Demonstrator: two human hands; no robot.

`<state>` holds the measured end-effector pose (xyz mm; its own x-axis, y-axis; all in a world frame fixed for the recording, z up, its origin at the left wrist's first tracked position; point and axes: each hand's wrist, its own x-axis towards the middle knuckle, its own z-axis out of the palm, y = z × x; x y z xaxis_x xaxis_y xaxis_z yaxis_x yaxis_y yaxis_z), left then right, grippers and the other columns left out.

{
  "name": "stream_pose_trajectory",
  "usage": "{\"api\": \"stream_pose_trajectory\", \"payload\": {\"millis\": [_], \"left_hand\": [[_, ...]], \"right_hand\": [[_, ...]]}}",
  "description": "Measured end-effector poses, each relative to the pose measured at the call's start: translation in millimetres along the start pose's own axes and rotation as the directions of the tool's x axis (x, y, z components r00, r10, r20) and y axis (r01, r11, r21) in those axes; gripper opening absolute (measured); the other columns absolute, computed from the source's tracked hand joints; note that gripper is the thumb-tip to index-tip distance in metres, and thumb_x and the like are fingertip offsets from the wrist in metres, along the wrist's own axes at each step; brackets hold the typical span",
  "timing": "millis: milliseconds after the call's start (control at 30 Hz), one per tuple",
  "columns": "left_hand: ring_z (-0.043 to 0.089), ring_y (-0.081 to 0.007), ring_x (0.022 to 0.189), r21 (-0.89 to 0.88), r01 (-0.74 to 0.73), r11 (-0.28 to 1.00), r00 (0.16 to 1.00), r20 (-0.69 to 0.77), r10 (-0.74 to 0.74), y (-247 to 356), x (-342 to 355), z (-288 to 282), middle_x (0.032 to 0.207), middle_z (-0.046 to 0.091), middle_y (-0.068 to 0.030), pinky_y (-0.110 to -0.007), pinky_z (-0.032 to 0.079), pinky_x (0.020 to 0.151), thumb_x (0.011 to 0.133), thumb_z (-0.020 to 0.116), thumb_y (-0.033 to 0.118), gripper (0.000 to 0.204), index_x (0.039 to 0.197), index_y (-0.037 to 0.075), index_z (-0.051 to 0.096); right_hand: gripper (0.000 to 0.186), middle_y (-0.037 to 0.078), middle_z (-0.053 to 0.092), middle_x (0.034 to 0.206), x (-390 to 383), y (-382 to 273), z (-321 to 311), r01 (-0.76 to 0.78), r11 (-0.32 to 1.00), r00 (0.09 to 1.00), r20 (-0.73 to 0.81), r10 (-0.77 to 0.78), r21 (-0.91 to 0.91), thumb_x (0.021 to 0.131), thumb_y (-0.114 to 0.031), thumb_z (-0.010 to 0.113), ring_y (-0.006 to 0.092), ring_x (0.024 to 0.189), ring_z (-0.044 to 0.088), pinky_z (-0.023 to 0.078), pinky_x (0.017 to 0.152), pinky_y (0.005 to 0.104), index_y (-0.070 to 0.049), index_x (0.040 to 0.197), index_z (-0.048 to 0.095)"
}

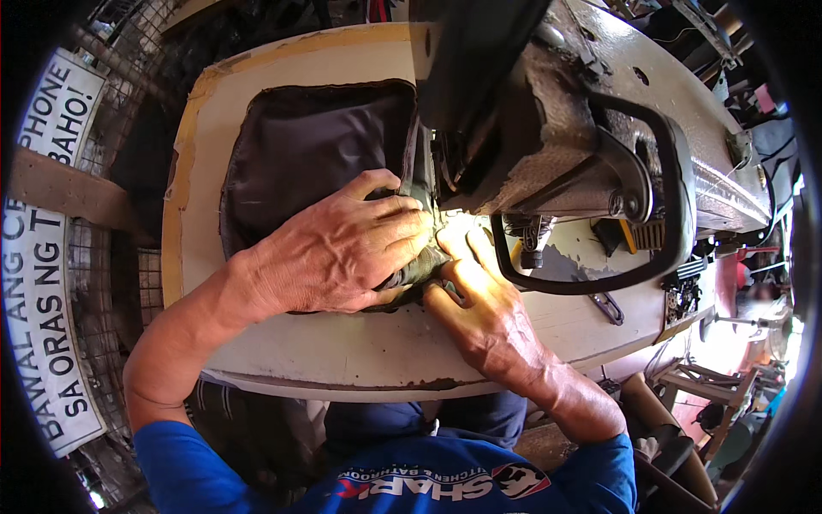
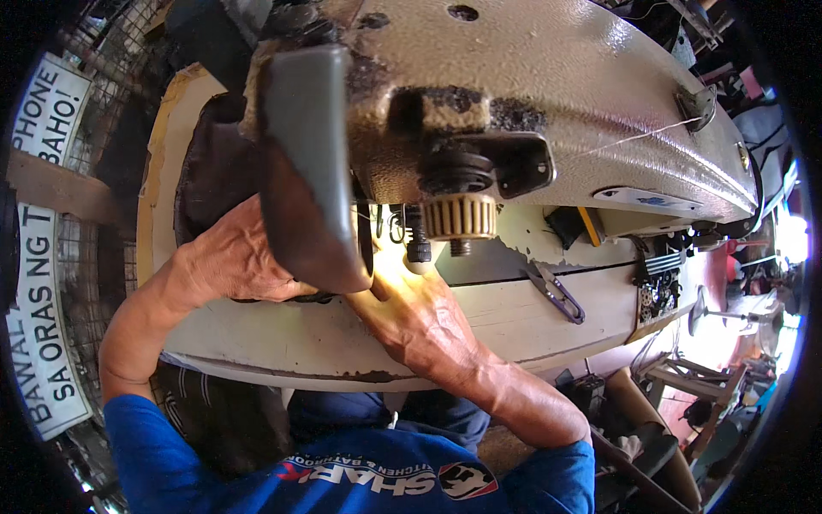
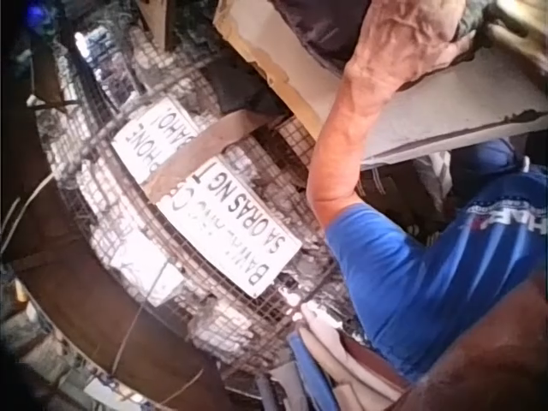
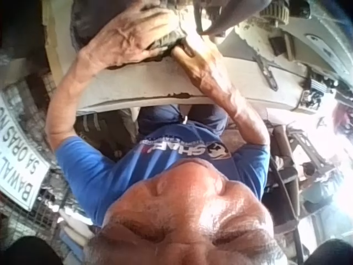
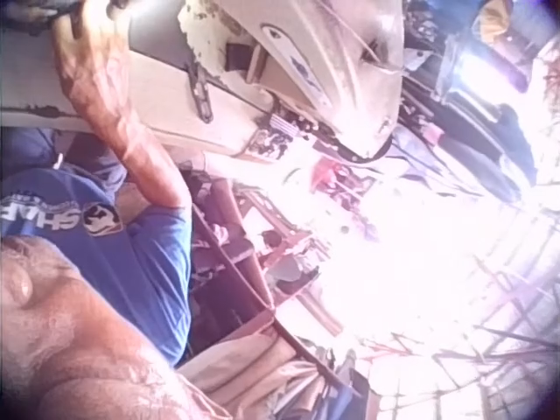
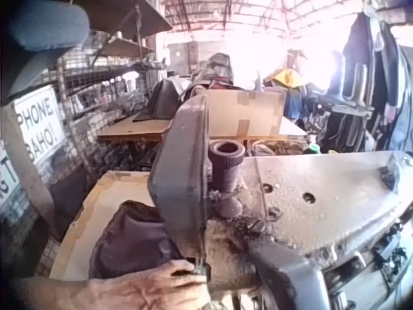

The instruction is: Sewing a dark leather or fabric pouch using an industrial sewing machine.

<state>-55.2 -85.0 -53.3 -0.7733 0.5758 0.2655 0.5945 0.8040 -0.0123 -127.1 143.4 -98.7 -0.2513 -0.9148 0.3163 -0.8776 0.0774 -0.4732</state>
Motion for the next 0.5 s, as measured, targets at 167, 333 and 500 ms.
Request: {"api": "stream_pose_trajectory", "payload": {"millis": [167, 333, 500], "left_hand": [[0.06, -0.0258, 0.112, -0.1, -0.006, 0.995, 1.0, 0.0, 0.006, -9, 4, 0, 0.114, 0.064, -0.0129, -0.046, 0.039, 0.11, 0.078, 0.077, 0.033, 0.046, 0.106, -0.001, 0.065], [0.058, -0.0283, 0.118, -0.116, 0.0, 0.993, 0.998, 0.066, 0.007, -15, 2, 2, 0.12, 0.062, -0.0136, -0.047, 0.036, 0.112, 0.078, 0.078, 0.029, 0.05, 0.115, -0.001, 0.063], [0.056, -0.0309, 0.121, -0.278, 0.095, 0.956, 0.983, 0.179, -0.046, -16, 2, 4, 0.129, 0.058, -0.0139, -0.052, 0.033, 0.115, 0.08, 0.077, 0.023, 0.053, 0.125, 0.003, 0.057]], "right_hand": [[0.039, 0.017, 0.059, 0.114, -1, 6, 6, -0.023, 1.0, 0.998, 0.054, 0.022, 0.015, 0.079, -0.012, 0.061, 0.0334, 0.104, 0.06, 0.05, 0.084, 0.045, -0.001, 0.117, 0.063], [0.041, 0.018, 0.058, 0.118, -11, -3, 6, 0.022, 0.992, 0.997, -0.075, -0.032, -0.122, 0.077, -0.015, 0.061, 0.0328, 0.114, 0.058, 0.048, 0.097, 0.0474, 0.002, 0.114, 0.064], [0.046, 0.018, 0.059, 0.123, -22, -14, 5, -0.012, 0.981, 0.998, -0.068, -0.002, -0.194, 0.076, -0.015, 0.062, 0.0343, 0.123, 0.054, 0.042, 0.106, 0.0492, 0.005, 0.117, 0.065]]}}
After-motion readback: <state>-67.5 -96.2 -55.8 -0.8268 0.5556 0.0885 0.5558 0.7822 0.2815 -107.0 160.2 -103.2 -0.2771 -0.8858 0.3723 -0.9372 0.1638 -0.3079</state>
